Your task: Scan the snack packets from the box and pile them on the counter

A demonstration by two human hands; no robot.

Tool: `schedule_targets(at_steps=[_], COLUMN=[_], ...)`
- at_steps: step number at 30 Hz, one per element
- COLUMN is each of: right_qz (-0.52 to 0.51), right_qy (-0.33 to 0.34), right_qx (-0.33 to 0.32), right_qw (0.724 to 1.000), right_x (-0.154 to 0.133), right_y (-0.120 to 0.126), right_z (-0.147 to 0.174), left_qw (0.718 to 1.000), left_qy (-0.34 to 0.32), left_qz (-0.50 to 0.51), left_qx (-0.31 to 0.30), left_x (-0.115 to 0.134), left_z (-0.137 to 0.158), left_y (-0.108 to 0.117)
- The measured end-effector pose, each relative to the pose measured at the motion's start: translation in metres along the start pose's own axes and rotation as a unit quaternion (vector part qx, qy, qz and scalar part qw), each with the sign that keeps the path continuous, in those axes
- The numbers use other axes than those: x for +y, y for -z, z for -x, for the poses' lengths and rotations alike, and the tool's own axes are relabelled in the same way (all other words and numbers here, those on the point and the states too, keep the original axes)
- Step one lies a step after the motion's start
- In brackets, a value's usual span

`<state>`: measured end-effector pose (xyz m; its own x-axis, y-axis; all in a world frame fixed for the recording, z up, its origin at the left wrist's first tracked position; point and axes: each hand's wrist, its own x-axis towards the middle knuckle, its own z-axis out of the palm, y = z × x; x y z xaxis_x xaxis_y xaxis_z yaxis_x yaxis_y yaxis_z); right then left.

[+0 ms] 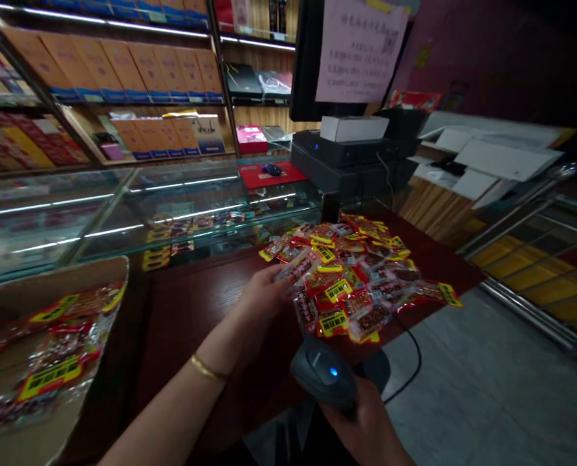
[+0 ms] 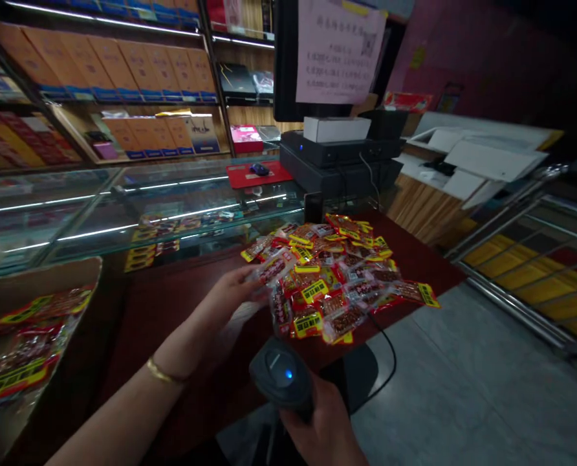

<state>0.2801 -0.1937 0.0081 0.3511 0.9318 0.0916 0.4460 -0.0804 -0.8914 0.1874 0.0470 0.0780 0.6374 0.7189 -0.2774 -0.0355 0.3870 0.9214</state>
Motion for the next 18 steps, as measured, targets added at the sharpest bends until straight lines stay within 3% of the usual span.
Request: schedule_targets(at_steps=[5, 9, 11, 13, 15, 18], right_qz=[-0.008, -0.007, 0.000, 0.005, 0.014, 0.048], right_qy=[-0.030, -0.029, -0.037, -0.039, -0.034, -0.022], right_qx=[0.037, 0.056, 0.068, 0.075, 0.077, 0.070], right_qw=[0.999, 0.998, 0.997, 0.996, 0.996, 0.996], right_x=[0.010, 0.011, 0.012, 0.013, 0.014, 0.021], right_y=[0.005, 0.006, 0.005, 0.003, 0.001, 0.005], right_z=[0.007, 0.007, 0.007, 0.006, 0.008, 0.014], left_qw=[0.995, 0.990, 0.992, 0.995, 0.998, 0.997], left_qy=[0.004, 0.090, 0.087, 0.048, 0.002, -0.071], left_qz=[0.054, 0.075, 0.065, 0.052, 0.031, -0.031], left_qx=[-0.079, -0.075, -0.070, -0.070, -0.061, -0.028], left_x=[0.044, 0.066, 0.063, 0.053, 0.038, 0.024], left_z=[-0.094, -0.133, -0.128, -0.103, -0.059, 0.032], left_y=[-0.096, -0.133, -0.129, -0.109, -0.077, -0.017])
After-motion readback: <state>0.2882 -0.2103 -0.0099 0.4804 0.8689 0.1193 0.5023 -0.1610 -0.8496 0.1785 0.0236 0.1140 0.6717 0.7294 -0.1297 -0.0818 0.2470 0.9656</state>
